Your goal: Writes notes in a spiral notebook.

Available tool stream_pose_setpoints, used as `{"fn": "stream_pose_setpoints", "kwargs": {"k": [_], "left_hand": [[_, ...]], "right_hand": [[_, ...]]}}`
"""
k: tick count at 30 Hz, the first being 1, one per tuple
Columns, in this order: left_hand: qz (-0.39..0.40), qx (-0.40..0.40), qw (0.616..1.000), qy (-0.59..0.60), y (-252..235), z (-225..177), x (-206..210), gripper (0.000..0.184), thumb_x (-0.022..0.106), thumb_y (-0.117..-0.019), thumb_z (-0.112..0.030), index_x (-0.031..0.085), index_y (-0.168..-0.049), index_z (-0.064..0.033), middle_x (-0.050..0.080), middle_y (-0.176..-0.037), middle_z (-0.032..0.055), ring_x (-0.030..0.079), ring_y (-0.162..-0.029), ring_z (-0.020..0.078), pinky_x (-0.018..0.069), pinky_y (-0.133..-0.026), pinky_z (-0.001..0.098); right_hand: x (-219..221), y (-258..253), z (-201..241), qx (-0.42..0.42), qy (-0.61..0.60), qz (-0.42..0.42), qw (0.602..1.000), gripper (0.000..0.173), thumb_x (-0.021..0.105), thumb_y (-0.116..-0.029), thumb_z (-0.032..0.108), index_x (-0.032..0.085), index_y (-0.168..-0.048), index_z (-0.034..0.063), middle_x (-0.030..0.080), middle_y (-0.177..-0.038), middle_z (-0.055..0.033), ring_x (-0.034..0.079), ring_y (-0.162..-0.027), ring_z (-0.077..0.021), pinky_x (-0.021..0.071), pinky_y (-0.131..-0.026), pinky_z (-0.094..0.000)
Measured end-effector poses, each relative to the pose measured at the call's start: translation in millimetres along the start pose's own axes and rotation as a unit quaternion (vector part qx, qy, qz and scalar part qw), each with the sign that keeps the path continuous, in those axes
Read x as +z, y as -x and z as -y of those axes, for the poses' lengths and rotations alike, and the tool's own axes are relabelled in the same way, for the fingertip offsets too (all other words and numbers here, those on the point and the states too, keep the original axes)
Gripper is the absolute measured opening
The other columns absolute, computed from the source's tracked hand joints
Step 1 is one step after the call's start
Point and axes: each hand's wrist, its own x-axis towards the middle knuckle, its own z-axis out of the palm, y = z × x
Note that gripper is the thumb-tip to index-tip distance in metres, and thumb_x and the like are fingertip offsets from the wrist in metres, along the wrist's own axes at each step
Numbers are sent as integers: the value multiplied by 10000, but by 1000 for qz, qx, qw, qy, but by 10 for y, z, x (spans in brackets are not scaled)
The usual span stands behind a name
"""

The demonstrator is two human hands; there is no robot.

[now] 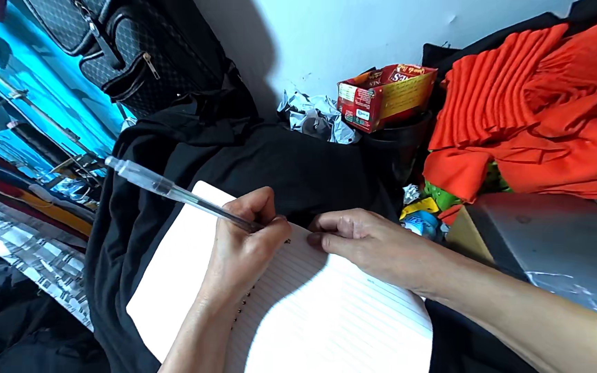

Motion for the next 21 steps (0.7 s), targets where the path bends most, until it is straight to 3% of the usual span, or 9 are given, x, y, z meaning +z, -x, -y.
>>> {"fn": "stream_pose_setpoints", "kwargs": {"k": [7, 12, 17, 21], "left_hand": [[-9, 17, 996, -89, 3, -31, 39, 273, 557, -814, 32, 426, -646, -138, 373, -526, -51, 318, -415, 11, 231, -388, 135], [-11, 14, 998, -67, 5, -18, 33, 273, 551, -817, 47, 433, -657, -140, 392, -530, -50, 343, -410, 10, 270, -384, 127], [-3, 34, 993, -112, 0, -32, 48, 269, 555, -810, 40, 429, -653, -138, 380, -530, -56, 323, -426, 4, 226, -397, 133], [-9, 20, 998, -61, 10, -20, 32, 266, 548, -836, 45, 443, -678, -140, 405, -543, -51, 356, -417, 14, 284, -390, 125]], "right_hand": [[-3, 10, 22, 7, 6, -3, 1000, 248, 561, -1056, 210, 695, -860, 140, 585, -691, 35, 554, -647, -56, 432, -599, -249], [3, 11, 32, 7, 12, -7, 1000, 267, 558, -1055, 212, 668, -821, 143, 548, -646, 29, 520, -592, -62, 401, -553, -250], [11, 22, 59, 23, 17, -17, 999, 242, 573, -1048, 205, 673, -837, 141, 528, -638, 29, 505, -581, -61, 393, -541, -246], [4, 12, 39, 2, 24, -11, 1000, 285, 558, -1053, 210, 660, -795, 148, 543, -625, 35, 515, -572, -53, 388, -530, -239]]}}
